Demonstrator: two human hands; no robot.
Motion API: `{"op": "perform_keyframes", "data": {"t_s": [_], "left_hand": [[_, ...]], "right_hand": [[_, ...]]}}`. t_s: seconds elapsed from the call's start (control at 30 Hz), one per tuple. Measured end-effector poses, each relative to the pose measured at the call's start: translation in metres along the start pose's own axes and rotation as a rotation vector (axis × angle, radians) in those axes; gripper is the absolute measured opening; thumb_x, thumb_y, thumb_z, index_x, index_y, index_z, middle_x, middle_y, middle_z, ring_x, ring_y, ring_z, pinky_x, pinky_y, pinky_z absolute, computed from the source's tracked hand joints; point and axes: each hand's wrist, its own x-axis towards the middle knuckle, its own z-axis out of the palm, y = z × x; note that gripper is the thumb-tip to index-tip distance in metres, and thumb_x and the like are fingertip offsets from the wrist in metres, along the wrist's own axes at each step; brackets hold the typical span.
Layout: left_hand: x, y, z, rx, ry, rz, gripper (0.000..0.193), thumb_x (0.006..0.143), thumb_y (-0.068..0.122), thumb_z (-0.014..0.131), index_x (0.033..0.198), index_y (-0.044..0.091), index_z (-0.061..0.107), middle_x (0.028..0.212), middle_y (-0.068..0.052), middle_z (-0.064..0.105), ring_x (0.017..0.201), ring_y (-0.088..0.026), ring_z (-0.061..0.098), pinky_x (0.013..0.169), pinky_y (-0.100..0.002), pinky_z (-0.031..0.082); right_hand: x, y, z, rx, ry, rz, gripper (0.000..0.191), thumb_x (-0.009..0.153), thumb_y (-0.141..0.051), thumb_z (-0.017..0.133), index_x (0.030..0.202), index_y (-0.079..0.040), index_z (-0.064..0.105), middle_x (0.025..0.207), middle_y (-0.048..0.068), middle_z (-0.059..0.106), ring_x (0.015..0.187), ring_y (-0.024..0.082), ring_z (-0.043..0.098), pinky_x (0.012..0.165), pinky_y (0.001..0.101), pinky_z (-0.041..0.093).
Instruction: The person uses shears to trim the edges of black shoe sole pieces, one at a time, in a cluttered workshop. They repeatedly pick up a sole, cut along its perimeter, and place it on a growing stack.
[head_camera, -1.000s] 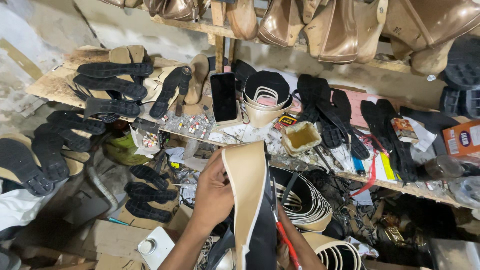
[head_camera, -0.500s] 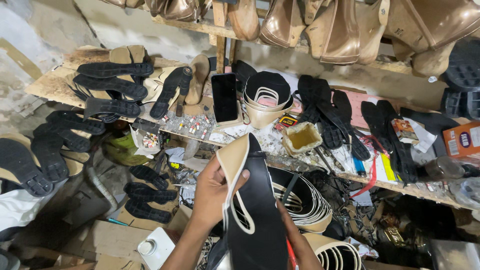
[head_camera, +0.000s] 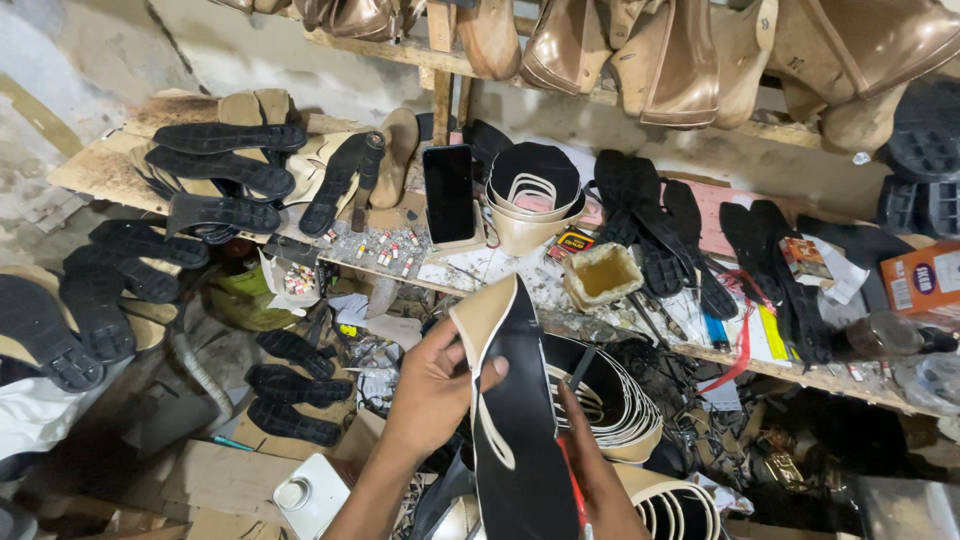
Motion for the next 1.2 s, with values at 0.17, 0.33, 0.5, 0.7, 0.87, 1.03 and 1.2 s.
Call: {"op": "perform_keyframes", "data": {"t_s": [0.17, 0.33, 0.5, 0.7, 0.87, 1.03, 1.2], "left_hand": [[-0.002, -0.002, 0.006, -0.062, -0.059, 0.011, 0.061, 0.085, -0.007, 0.075, 0.143, 0.002, 0.056, 0.132, -0.005, 0.068, 0.120, -0.011, 0.063, 0.101, -0.026, 0.051], [-0.002, 0.005, 0.007, -0.067, -0.033, -0.052, 0.064, 0.085, -0.006, 0.073, 0.145, 0.004, 0.053, 0.126, -0.006, 0.071, 0.108, -0.010, 0.064, 0.092, -0.026, 0.052], [-0.010, 0.011, 0.007, 0.056, -0.045, -0.099, 0.061, 0.086, -0.003, 0.076, 0.144, 0.003, 0.057, 0.117, -0.009, 0.073, 0.100, -0.011, 0.067, 0.088, -0.026, 0.055], [-0.008, 0.018, 0.012, 0.049, -0.070, -0.268, 0.068, 0.080, -0.001, 0.075, 0.144, 0.007, 0.053, 0.109, -0.010, 0.078, 0.098, -0.014, 0.073, 0.085, -0.028, 0.059], [-0.009, 0.017, 0.007, 0.155, -0.100, -0.219, 0.066, 0.082, -0.001, 0.074, 0.144, 0.009, 0.054, 0.106, -0.013, 0.079, 0.097, -0.014, 0.072, 0.084, -0.026, 0.056], [-0.004, -0.007, 0.001, 0.175, 0.066, -0.185, 0.044, 0.090, 0.012, 0.074, 0.133, 0.005, 0.068, 0.101, -0.005, 0.078, 0.089, -0.008, 0.069, 0.079, -0.022, 0.054], [-0.002, -0.020, -0.005, 0.071, 0.003, -0.021, 0.049, 0.088, 0.012, 0.080, 0.134, 0.002, 0.068, 0.085, -0.003, 0.064, 0.071, -0.008, 0.051, 0.061, -0.023, 0.040]], "right_hand": [[0.036, 0.034, -0.009, 0.669, 0.650, 1.036, 0.092, 0.080, -0.058, 0.062, 0.151, 0.000, 0.053, 0.142, 0.020, 0.061, 0.123, 0.029, 0.059, 0.102, 0.0440, 0.045], [-0.005, 0.040, -0.007, 0.257, 0.329, 0.391, 0.083, 0.085, -0.019, 0.068, 0.158, -0.004, 0.032, 0.148, 0.023, 0.056, 0.131, 0.029, 0.059, 0.110, 0.0415, 0.044], [-0.007, 0.004, 0.001, 0.202, 0.153, 0.185, 0.091, 0.084, 0.003, 0.057, 0.163, -0.005, 0.013, 0.154, 0.030, 0.043, 0.143, 0.037, 0.045, 0.119, 0.0446, 0.026], [-0.005, 0.000, -0.012, -0.396, 0.152, 0.211, 0.070, 0.097, -0.013, 0.041, 0.162, -0.003, 0.016, 0.166, 0.023, 0.031, 0.156, 0.029, 0.028, 0.122, 0.0417, 0.021], [-0.017, 0.029, -0.016, -0.254, 0.201, 0.286, 0.086, 0.088, -0.011, 0.062, 0.166, -0.006, 0.026, 0.125, 0.020, 0.051, 0.106, 0.025, 0.046, 0.093, 0.0343, 0.038], [-0.018, 0.029, -0.009, -0.132, 0.214, 0.321, 0.089, 0.083, -0.013, 0.070, 0.161, -0.007, 0.029, 0.097, 0.007, 0.059, 0.075, 0.014, 0.051, 0.073, 0.0249, 0.042], [-0.002, 0.008, -0.006, -0.313, 0.199, 0.535, 0.105, 0.083, -0.005, 0.068, 0.170, -0.020, 0.012, 0.108, 0.014, 0.070, 0.093, 0.017, 0.065, 0.088, 0.0282, 0.051]]}}
